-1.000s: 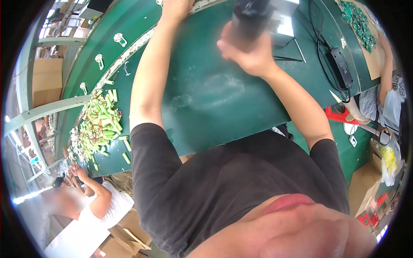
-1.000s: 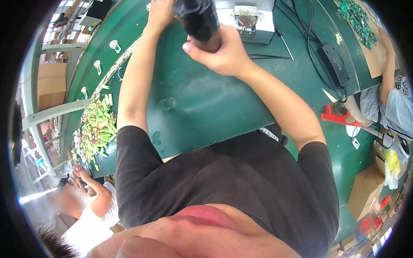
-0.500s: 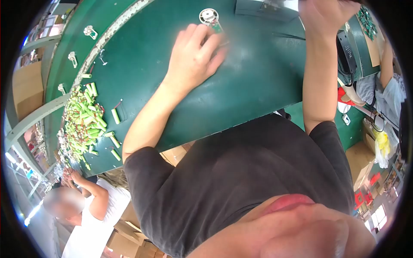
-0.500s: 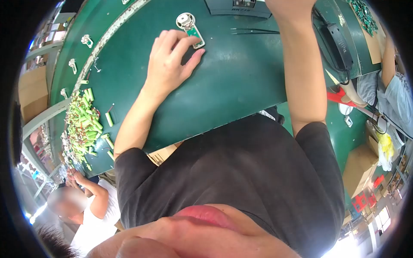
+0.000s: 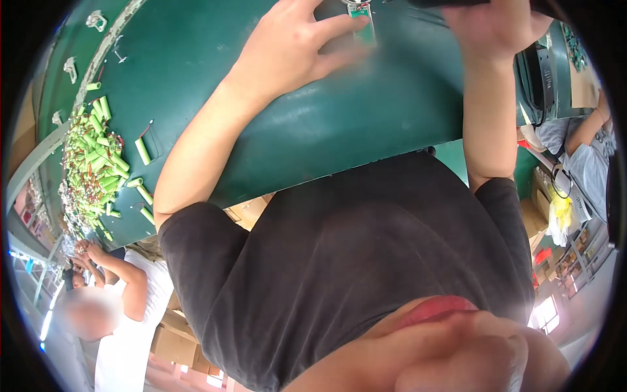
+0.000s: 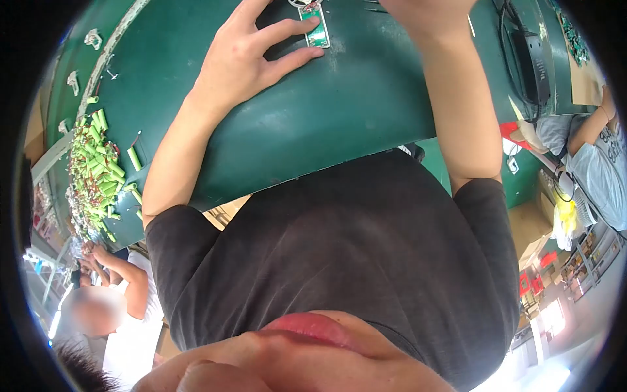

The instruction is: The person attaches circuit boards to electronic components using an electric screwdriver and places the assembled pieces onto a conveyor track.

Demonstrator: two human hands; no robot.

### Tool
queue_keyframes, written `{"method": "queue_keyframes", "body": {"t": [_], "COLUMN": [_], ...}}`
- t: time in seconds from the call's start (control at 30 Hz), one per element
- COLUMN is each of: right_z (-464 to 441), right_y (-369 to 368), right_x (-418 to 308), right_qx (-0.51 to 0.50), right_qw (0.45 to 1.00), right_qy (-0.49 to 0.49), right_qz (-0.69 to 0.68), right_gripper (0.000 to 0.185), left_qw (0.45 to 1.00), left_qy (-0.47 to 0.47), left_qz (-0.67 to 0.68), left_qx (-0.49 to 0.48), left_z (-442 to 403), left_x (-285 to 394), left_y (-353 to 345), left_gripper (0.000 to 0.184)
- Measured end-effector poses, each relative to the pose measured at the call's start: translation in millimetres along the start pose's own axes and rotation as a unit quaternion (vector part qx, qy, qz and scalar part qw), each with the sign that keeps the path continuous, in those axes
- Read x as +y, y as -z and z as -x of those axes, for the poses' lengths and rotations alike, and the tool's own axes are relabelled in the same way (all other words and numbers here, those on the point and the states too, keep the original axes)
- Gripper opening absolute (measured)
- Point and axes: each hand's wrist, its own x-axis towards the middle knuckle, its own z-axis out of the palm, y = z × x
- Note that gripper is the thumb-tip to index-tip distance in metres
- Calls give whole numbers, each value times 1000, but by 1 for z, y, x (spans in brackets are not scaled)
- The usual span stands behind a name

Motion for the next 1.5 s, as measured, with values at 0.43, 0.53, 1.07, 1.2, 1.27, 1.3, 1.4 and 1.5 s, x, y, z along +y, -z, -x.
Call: {"method": "queue_keyframes", "body": {"t": [0.43, 0.53, 1.07, 1.2, 1.27, 1.3, 1.4, 1.5], "right_z": [15, 17, 26, 32, 31, 28, 37, 32], "right_y": [-15, -18, -29, -27, -26, -30, -35, -35], "right_x": [25, 25, 31, 28, 31, 27, 36, 36], "right_qx": [24, 30, 75, 104, 110, 116, 138, 86], "right_qw": [1000, 1000, 990, 991, 993, 992, 981, 987], "right_qy": [1, -9, -107, -86, -46, -53, -131, -50], "right_qz": [17, -4, 54, 2, -4, -5, 28, 128], "right_gripper": [29, 29, 31, 32, 32, 32, 29, 29], "left_qw": [997, 996, 999, 999, 997, 995, 983, 969], "left_qy": [-41, -37, -12, 8, 45, 66, 114, 162], "left_qz": [38, 58, 13, -30, -40, -43, -98, -128], "left_qx": [47, 52, 45, 43, 48, 59, 103, 138], "left_z": [9, 9, 7, 7, 3, -3, -21, -38], "left_x": [-14, -14, -8, 1, 1, -2, -34, -103], "left_y": [-11, -12, -5, -6, 0, 13, 45, 68], "left_gripper": [34, 34, 41, 33, 32, 36, 41, 45]}}
